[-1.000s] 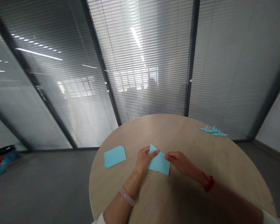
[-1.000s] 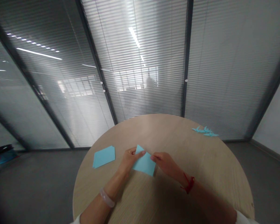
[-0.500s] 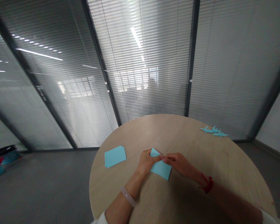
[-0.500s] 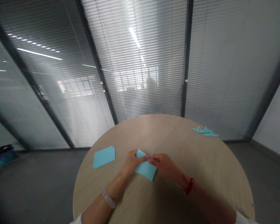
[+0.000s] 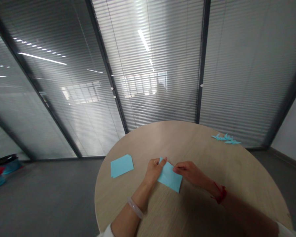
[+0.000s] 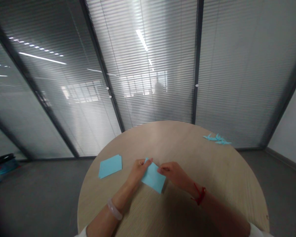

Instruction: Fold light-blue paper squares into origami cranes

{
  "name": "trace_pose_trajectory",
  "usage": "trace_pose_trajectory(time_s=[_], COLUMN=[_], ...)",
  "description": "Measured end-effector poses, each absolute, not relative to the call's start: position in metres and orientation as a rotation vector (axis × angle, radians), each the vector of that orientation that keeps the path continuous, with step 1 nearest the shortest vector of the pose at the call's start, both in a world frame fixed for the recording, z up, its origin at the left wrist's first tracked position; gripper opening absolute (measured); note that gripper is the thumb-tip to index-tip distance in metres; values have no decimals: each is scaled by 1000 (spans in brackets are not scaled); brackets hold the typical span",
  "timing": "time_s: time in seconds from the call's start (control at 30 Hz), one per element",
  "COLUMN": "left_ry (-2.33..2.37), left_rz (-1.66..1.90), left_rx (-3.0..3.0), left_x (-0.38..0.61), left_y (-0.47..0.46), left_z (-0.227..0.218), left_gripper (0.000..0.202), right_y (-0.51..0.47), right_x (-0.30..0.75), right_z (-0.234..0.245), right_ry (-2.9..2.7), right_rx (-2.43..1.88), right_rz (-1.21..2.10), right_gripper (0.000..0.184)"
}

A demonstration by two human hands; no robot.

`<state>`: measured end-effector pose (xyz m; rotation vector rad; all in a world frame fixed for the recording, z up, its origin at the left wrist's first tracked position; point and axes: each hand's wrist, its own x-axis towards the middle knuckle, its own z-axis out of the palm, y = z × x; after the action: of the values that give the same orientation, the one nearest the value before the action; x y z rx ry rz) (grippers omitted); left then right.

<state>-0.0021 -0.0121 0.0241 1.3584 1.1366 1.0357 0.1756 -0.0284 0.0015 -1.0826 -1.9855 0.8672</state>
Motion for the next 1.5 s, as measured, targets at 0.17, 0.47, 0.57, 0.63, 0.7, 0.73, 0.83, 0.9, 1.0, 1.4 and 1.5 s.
trace_pose_trajectory(time_s=[0.17,0.47,0.57,0.63,0.7,0.73,0.83,0.9,1.0,1.4,1.5], left_ry=[1068,1043,1073,1069,1063,1066,1099,1129,1157,1142,1096], left_rz=[1020,999,996,997,1011,1029,1116,1175,1241,1285,1299], left_rx=[1288,1386,1478,1507,1503,1493,1444,1413,1413,1337,1275], left_x=[-4,-2,1,2,1,-1,-6,-11,-15,-14,-14], left_y=[-11,-7,-8,-9,-8,-7,-3,0,4,0,0], left_z=[23,17,16,16,16,17,21,24,27,29,28], left_gripper=[54,46,47,47,47,47,49,50,53,54,51], right_y=[-26,-33,-32,-31,-30,-29,-29,-30,-30,-29,-28], right_x=[179,171,169,169,171,173,177,179,181,181,182], right_z=[-2,7,9,9,9,9,8,8,8,10,9], right_ry=[-1981,-1861,-1832,-1830,-1833,-1842,-1870,-1885,-1882,-1812,-1755], right_rx=[-1137,-1152,-1187,-1192,-1185,-1181,-1180,-1184,-1183,-1199,-1213], right_rz=[868,897,864,853,840,830,791,768,753,784,789], right_gripper=[45,38,41,41,40,39,38,39,39,36,35])
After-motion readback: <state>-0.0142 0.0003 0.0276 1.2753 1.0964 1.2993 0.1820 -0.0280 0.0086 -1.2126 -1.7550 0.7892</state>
